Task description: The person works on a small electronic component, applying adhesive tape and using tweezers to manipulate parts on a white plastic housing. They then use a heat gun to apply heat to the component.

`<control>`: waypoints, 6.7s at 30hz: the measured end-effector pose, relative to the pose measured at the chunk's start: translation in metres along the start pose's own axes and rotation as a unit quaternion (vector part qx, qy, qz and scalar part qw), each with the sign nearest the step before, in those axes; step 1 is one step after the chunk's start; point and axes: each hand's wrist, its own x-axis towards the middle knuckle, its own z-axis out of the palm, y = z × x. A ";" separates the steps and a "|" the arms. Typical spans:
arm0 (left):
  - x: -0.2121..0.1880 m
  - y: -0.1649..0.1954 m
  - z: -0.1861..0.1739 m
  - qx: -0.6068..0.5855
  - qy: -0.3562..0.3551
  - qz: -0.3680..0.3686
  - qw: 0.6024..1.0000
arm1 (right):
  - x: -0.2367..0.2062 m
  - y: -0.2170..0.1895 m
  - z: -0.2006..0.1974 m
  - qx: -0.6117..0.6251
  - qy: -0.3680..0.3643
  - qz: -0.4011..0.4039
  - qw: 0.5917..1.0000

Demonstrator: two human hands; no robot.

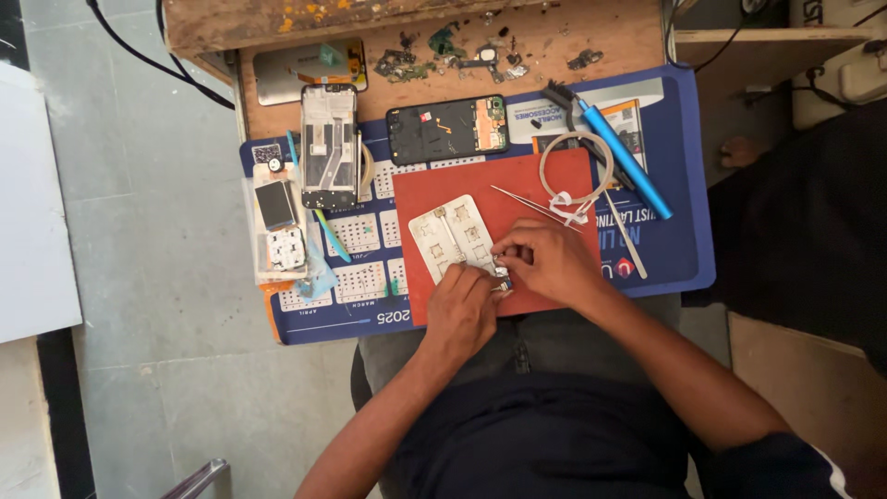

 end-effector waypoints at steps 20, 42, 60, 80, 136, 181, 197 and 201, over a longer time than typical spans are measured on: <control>0.003 0.001 -0.005 -0.035 0.011 -0.014 0.999 | -0.005 0.009 0.001 0.057 -0.012 0.017 0.998; 0.018 -0.031 -0.056 -0.036 -0.200 0.085 0.975 | -0.009 0.040 -0.004 0.240 -0.029 0.011 0.970; 0.002 -0.016 -0.063 0.019 -0.013 -0.129 0.991 | -0.003 0.035 0.008 0.248 0.006 -0.006 0.969; 0.021 -0.046 -0.093 -0.060 -0.088 -0.009 0.994 | -0.010 -0.032 0.039 -0.115 0.115 -0.254 0.953; 0.039 -0.030 -0.050 0.055 -0.067 0.010 0.996 | -0.040 -0.012 0.021 -0.210 0.175 -0.179 0.945; 0.038 -0.041 -0.058 0.003 -0.055 -0.008 0.998 | -0.036 -0.022 0.021 -0.172 0.173 -0.138 0.960; 0.037 -0.045 -0.047 0.009 -0.046 0.001 0.999 | -0.034 -0.030 0.023 -0.211 0.129 -0.223 0.943; 0.038 -0.045 -0.047 0.010 -0.039 0.003 0.999 | -0.028 -0.031 0.029 -0.207 0.120 -0.194 0.951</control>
